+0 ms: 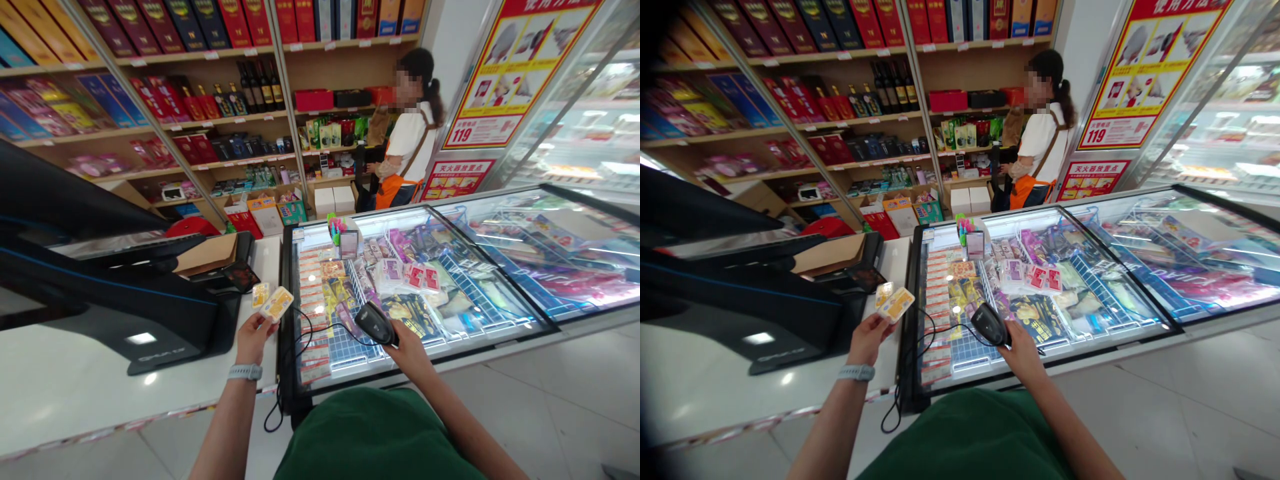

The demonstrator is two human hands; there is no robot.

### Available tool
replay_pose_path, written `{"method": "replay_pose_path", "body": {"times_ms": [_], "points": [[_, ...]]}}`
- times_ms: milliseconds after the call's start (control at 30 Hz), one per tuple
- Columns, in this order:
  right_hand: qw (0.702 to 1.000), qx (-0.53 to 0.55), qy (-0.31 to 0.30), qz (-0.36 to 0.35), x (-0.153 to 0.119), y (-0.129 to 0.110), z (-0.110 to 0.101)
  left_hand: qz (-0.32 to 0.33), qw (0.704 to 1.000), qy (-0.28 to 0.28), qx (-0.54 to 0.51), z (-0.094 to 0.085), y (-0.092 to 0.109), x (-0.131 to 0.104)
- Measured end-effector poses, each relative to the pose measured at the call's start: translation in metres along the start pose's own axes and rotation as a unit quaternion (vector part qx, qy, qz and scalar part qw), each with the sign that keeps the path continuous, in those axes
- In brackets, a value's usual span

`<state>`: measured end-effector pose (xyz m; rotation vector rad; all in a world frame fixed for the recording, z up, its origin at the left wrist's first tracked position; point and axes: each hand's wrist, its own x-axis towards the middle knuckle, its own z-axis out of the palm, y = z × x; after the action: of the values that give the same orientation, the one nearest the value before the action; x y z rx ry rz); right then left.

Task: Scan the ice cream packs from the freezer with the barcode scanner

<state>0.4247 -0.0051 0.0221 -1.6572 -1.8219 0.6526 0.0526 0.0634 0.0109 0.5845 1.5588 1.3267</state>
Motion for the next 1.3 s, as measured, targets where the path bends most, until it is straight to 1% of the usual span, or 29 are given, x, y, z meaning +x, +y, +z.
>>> {"method": "replay_pose_path", "body": {"times_ms": [100, 267, 433, 567, 867, 1000, 1200, 1300], "points": [[1.0, 0.003, 0.006, -0.002, 0.0, -0.001, -0.001, -0.001, 1.0, -0.011, 0.013, 0.002, -0.001, 0.0], [1.0, 0.006, 0.006, 0.0, -0.001, -0.003, -0.001, 0.008, 0.998, -0.01, 0.054, 0.008, 0.0, 0.0], [1.0, 0.009, 0.004, -0.002, -0.002, -0.002, -0.001, 0.019, 0.998, -0.02, 0.049, 0.016, 0.003, -0.003], [1.0, 0.007, 0.009, -0.003, -0.001, -0.001, -0.001, 0.027, 0.996, -0.033, 0.075, 0.021, 0.005, -0.005], [1.0, 0.005, 0.011, -0.01, 0.0, -0.001, -0.001, 0.024, 0.995, -0.051, 0.078, 0.029, 0.004, -0.009], [1.0, 0.005, 0.015, -0.003, 0.0, -0.003, -0.002, 0.029, 0.995, -0.042, 0.09, 0.034, 0.003, -0.009], [1.0, 0.002, 0.007, 0.008, 0.001, -0.002, -0.003, 0.049, 0.989, -0.045, 0.134, 0.043, 0.003, -0.007], [1.0, -0.001, 0.007, 0.005, 0.002, -0.001, -0.003, 0.064, 0.987, -0.063, 0.136, 0.048, 0.001, -0.006]]}}
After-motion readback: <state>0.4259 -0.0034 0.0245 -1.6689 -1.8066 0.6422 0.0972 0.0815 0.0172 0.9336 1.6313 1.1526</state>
